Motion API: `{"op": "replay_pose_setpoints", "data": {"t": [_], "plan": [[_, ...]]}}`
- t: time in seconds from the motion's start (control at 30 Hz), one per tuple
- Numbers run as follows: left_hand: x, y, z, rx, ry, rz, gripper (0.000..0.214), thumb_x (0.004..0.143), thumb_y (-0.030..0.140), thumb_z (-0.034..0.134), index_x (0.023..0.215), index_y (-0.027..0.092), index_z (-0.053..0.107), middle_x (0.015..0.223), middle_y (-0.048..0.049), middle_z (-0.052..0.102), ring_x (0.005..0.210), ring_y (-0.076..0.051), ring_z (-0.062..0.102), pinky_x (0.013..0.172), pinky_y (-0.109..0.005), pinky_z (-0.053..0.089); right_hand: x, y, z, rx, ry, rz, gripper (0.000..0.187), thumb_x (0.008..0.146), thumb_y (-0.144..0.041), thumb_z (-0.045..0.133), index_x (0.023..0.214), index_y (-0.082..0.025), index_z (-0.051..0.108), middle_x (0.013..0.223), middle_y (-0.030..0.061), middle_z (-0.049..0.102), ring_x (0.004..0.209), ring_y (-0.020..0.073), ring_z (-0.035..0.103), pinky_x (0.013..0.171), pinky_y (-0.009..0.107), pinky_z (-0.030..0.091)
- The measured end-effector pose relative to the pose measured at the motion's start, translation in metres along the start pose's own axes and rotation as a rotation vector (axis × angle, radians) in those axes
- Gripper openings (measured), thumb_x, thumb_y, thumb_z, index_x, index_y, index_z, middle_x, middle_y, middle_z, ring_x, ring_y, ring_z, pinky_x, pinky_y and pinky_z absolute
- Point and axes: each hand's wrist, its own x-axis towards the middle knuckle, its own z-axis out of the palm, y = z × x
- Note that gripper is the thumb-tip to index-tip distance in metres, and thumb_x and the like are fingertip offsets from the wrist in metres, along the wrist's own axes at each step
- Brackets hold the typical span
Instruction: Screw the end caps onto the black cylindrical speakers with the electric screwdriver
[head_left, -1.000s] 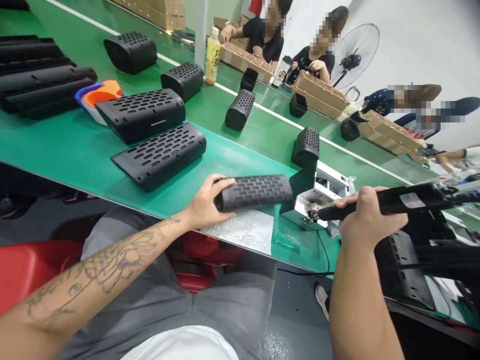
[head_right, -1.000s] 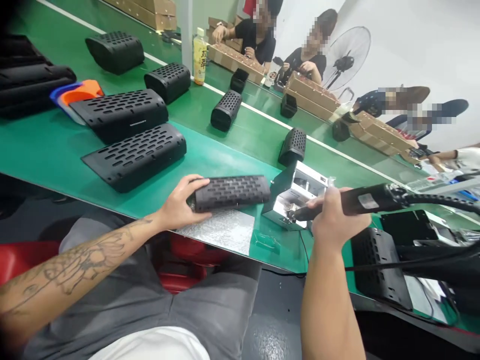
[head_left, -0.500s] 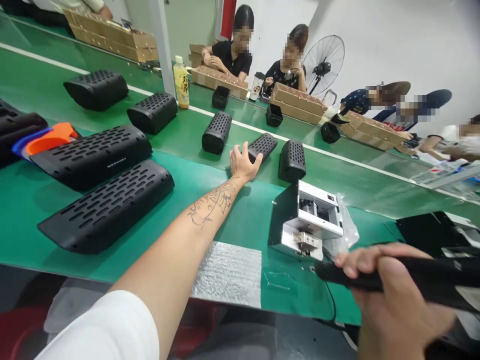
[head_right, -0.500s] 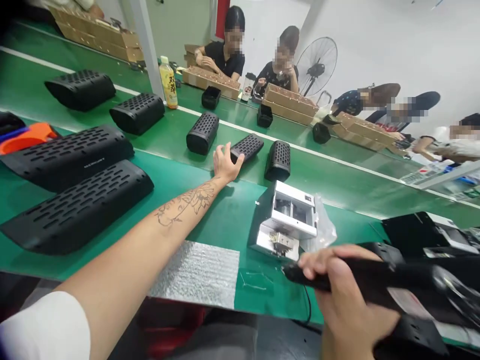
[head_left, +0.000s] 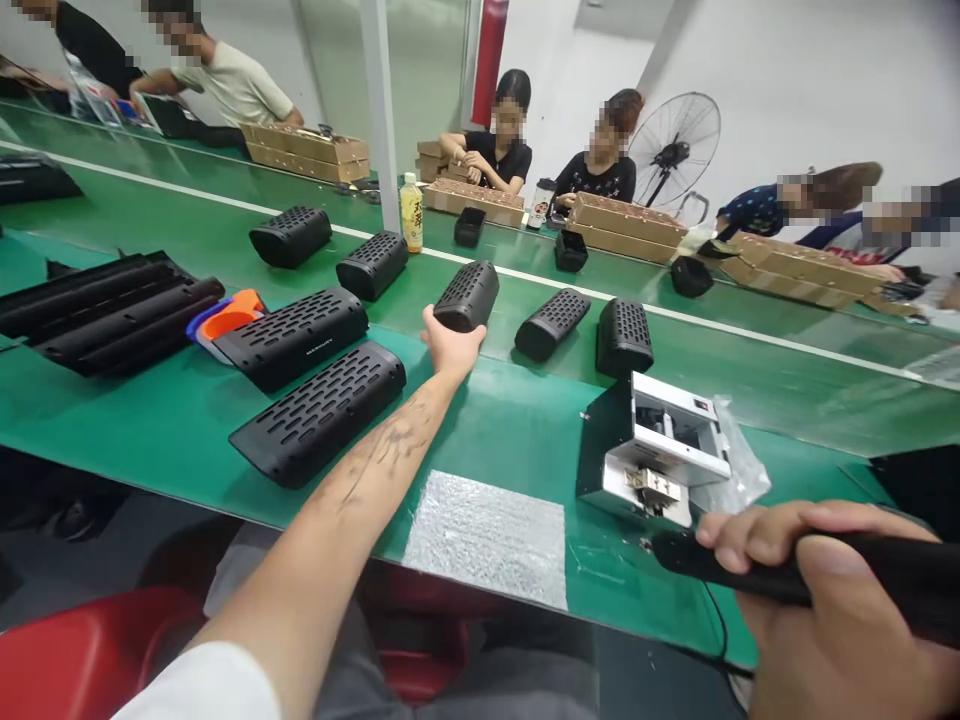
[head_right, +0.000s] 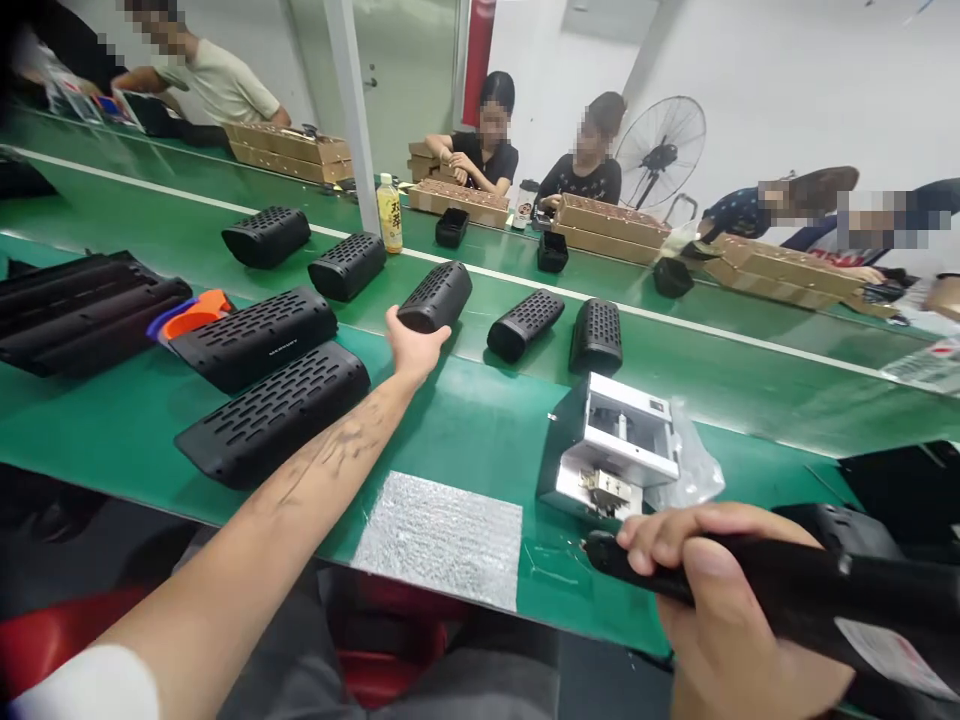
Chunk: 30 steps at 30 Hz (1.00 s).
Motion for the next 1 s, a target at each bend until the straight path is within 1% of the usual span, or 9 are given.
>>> {"op": "replay_pose_setpoints", "data": {"t": [0.07, 0.1, 0.2, 0.27, 0.33, 0.43, 0.57, 0.83, 1.0], "plan": [[-0.039, -0.025, -0.047, -0.133, -0.02, 0.186, 0.114, 0.078, 0.024, 0.103, 0.174, 0.021, 0.04, 0.165, -0.0216, 0.057, 0.15, -0.034, 0.067, 0.134, -0.047, 0.054, 0.0, -0.015, 0.016, -0.008, 0.02, -0.028, 0.012, 0.095, -0.023, 0.082, 0.106, -0.024, 0.079, 0.07, 0.0001, 0.062, 0.055, 0.0201, 0.064, 0.058, 0.04, 0.067], [-0.057, -0.042, -0.073, -0.173, -0.091, 0.283, 0.113, 0.075, 0.025, 0.102, 0.172, 0.021, 0.044, 0.164, -0.0194, 0.059, 0.152, -0.034, 0.066, 0.135, -0.049, 0.053, -0.001, -0.023, 0.021, -0.004, 0.02, -0.035, 0.011, 0.095, -0.025, 0.084, 0.105, -0.023, 0.079, 0.07, -0.0003, 0.063, 0.054, 0.0196, 0.063, 0.056, 0.039, 0.066], [-0.102, -0.093, -0.147, -0.288, -0.448, 0.346, 0.114, 0.073, 0.031, 0.098, 0.172, 0.023, 0.042, 0.159, -0.0172, 0.064, 0.138, -0.033, 0.076, 0.12, -0.049, 0.067, -0.004, -0.039, 0.027, 0.011, -0.011, -0.05, 0.017, 0.098, -0.03, 0.087, 0.106, -0.02, 0.076, 0.071, -0.0011, 0.065, 0.053, 0.0172, 0.063, 0.055, 0.036, 0.064], [-0.122, -0.12, -0.183, -0.243, -0.651, 0.369, 0.115, 0.074, 0.035, 0.1, 0.173, 0.024, 0.041, 0.155, -0.0164, 0.067, 0.137, -0.033, 0.078, 0.117, -0.046, 0.068, -0.007, -0.047, 0.028, 0.023, -0.044, -0.047, 0.017, 0.1, -0.03, 0.087, 0.106, -0.02, 0.074, 0.071, -0.002, 0.065, 0.053, 0.016, 0.063, 0.055, 0.034, 0.064], [-0.137, -0.136, -0.204, -0.189, -0.804, 0.402, 0.109, 0.08, 0.034, 0.098, 0.173, 0.026, 0.042, 0.155, -0.0152, 0.067, 0.135, -0.031, 0.08, 0.114, -0.042, 0.069, -0.011, -0.052, 0.028, 0.054, -0.083, -0.039, 0.013, 0.102, -0.029, 0.084, 0.108, -0.021, 0.075, 0.072, -0.0023, 0.066, 0.054, 0.015, 0.064, 0.058, 0.033, 0.065], [-0.147, -0.143, -0.214, -0.122, -0.955, 0.525, 0.1, 0.085, 0.029, 0.092, 0.172, 0.031, 0.044, 0.158, -0.0128, 0.065, 0.136, -0.028, 0.079, 0.117, -0.039, 0.067, -0.017, -0.054, 0.03, 0.136, -0.161, -0.039, 0.008, 0.107, -0.028, 0.08, 0.113, -0.023, 0.079, 0.074, -0.002, 0.067, 0.057, 0.0141, 0.067, 0.06, 0.031, 0.066], [-0.147, -0.141, -0.212, -0.032, -0.959, 0.711, 0.097, 0.086, 0.029, 0.089, 0.173, 0.033, 0.045, 0.167, -0.0122, 0.057, 0.143, -0.029, 0.073, 0.124, -0.041, 0.063, -0.025, -0.047, 0.038, 0.17, -0.211, -0.038, 0.009, 0.108, -0.027, 0.08, 0.116, -0.024, 0.081, 0.075, -0.0012, 0.068, 0.058, 0.0145, 0.068, 0.061, 0.031, 0.066], [-0.146, -0.141, -0.212, -0.025, -0.951, 0.763, 0.1, 0.087, 0.026, 0.088, 0.175, 0.033, 0.042, 0.168, -0.0119, 0.054, 0.146, -0.027, 0.07, 0.127, -0.041, 0.059, -0.029, -0.018, 0.055, 0.128, -0.182, 0.011, 0.012, 0.105, -0.027, 0.086, 0.108, -0.022, 0.076, 0.073, -0.0016, 0.068, 0.057, 0.015, 0.069, 0.061, 0.031, 0.065], [-0.144, -0.14, -0.212, -0.049, -0.963, 0.774, 0.099, 0.087, 0.027, 0.09, 0.175, 0.031, 0.043, 0.169, -0.0128, 0.054, 0.149, -0.028, 0.068, 0.129, -0.041, 0.058, -0.027, -0.011, 0.057, 0.105, -0.234, 0.05, 0.018, 0.104, -0.025, 0.085, 0.098, -0.02, 0.069, 0.071, -0.003, 0.066, 0.055, 0.0139, 0.067, 0.06, 0.03, 0.065]]}}
